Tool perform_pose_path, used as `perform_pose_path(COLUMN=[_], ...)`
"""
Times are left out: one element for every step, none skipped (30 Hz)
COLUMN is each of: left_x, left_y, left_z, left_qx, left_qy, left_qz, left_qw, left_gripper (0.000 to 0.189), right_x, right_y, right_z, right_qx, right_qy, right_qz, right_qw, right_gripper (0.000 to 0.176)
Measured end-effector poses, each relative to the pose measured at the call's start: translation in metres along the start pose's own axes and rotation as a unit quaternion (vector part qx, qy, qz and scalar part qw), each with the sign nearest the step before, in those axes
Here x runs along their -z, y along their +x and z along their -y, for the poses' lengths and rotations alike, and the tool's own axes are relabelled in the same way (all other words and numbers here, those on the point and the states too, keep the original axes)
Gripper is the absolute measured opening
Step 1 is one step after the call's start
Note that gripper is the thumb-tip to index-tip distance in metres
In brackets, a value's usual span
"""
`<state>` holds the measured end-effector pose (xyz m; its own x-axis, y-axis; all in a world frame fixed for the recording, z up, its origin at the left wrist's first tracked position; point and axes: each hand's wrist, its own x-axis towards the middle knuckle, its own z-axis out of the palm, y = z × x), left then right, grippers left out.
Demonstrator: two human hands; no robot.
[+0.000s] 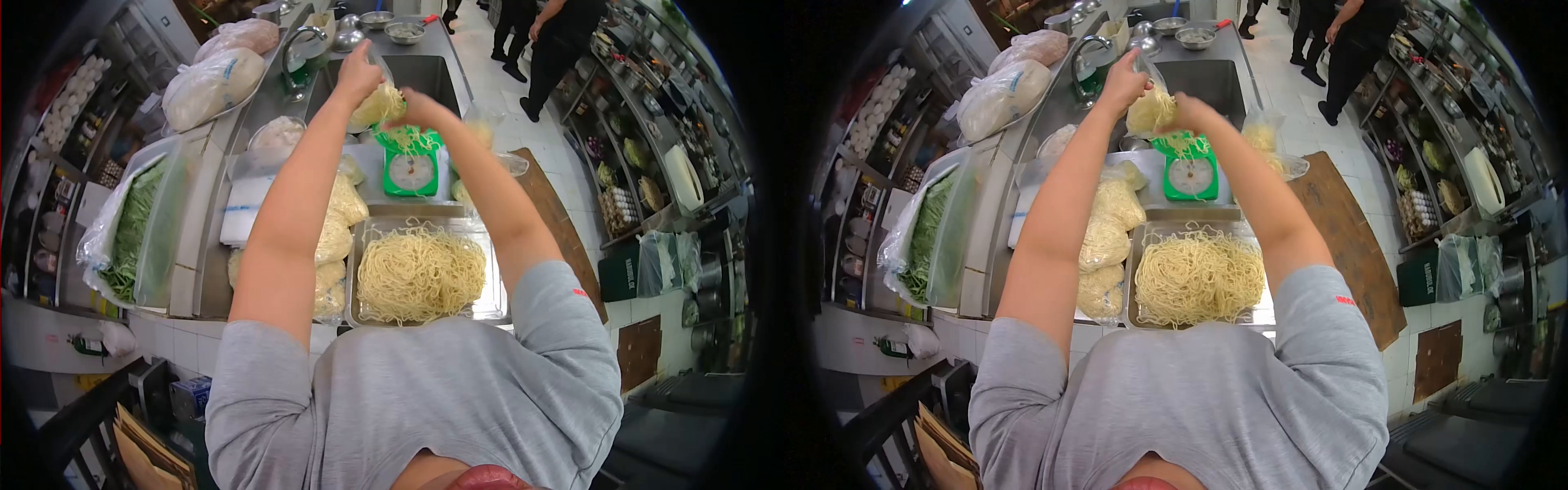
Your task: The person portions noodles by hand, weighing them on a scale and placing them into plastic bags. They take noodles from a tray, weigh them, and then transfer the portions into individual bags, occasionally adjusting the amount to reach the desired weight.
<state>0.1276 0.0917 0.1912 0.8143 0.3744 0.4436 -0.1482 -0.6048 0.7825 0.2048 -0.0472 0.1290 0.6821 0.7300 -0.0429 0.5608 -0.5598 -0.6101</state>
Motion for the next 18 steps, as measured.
perform_pose_path(left_x=[0.0,0.0,0.0,-0.001,-0.002,-0.001,0.002,0.005,0.007,0.009,0.011,0.013,0.015,0.016,0.016,0.016,0.015,0.017], left_y=[0.004,0.004,0.008,0.011,0.012,0.011,0.008,0.006,0.004,0.0,0.0,0.0,-0.001,-0.006,-0.004,-0.001,0.002,0.006], left_z=[-0.001,-0.004,-0.001,0.009,0.018,0.023,0.023,0.022,0.021,0.013,0.009,0.005,0.002,-0.008,-0.01,-0.01,-0.012,-0.014], left_qx=[-0.013,-0.012,-0.013,-0.012,-0.01,-0.021,-0.013,-0.006,0.001,0.01,0.023,0.035,0.049,0.046,0.055,0.064,0.074,0.068], left_qy=[0.001,0.004,0.011,0.018,0.026,0.041,0.041,0.042,0.043,0.029,0.019,0.009,-0.001,-0.018,-0.042,-0.065,-0.088,-0.088], left_qz=[0.0,-0.001,-0.005,-0.01,-0.015,-0.02,-0.009,0.004,0.016,0.021,0.042,0.061,0.081,0.082,0.088,0.096,0.104,0.13], left_qw=[1.0,1.0,1.0,1.0,1.0,0.999,0.999,0.999,0.999,0.999,0.999,0.997,0.996,0.995,0.994,0.991,0.988,0.985], left_gripper=[0.065,0.065,0.064,0.064,0.064,0.064,0.065,0.066,0.067,0.068,0.068,0.068,0.068,0.065,0.064,0.062,0.061,0.06], right_x=[-0.017,-0.034,-0.047,-0.058,-0.069,-0.071,-0.066,-0.059,-0.051,-0.046,-0.034,-0.019,-0.006,0.015,0.035,0.046,0.056,0.057], right_y=[0.0,-0.007,-0.01,-0.003,0.003,0.007,0.009,0.012,0.015,0.022,0.03,0.041,0.047,0.04,0.033,0.044,0.048,0.048], right_z=[-0.01,-0.015,-0.019,-0.03,-0.044,-0.052,-0.054,-0.056,-0.058,-0.065,-0.063,-0.06,-0.054,-0.032,-0.006,0.004,0.015,0.026], right_qx=[-0.01,-0.037,-0.063,-0.06,-0.055,-0.051,-0.072,-0.093,-0.114,-0.087,-0.094,-0.098,-0.099,-0.098,-0.098,-0.069,-0.041,-0.02], right_qy=[-0.03,-0.12,-0.208,-0.192,-0.175,-0.157,-0.102,-0.046,0.01,-0.002,0.162,0.322,0.472,0.515,0.557,0.582,0.605,0.592], right_qz=[0.01,-0.025,-0.061,-0.102,-0.142,-0.182,-0.159,-0.137,-0.114,-0.173,-0.141,-0.104,-0.062,-0.053,-0.043,-0.002,0.039,0.042], right_qw=[0.999,0.992,0.974,0.974,0.973,0.969,0.979,0.985,0.987,0.981,0.972,0.936,0.874,0.85,0.824,0.81,0.794,0.805], right_gripper=[0.101,0.089,0.077,0.068,0.058,0.049,0.038,0.028,0.02,0.011,0.011,0.01,0.01,0.01,0.01,0.011,0.012,0.013])
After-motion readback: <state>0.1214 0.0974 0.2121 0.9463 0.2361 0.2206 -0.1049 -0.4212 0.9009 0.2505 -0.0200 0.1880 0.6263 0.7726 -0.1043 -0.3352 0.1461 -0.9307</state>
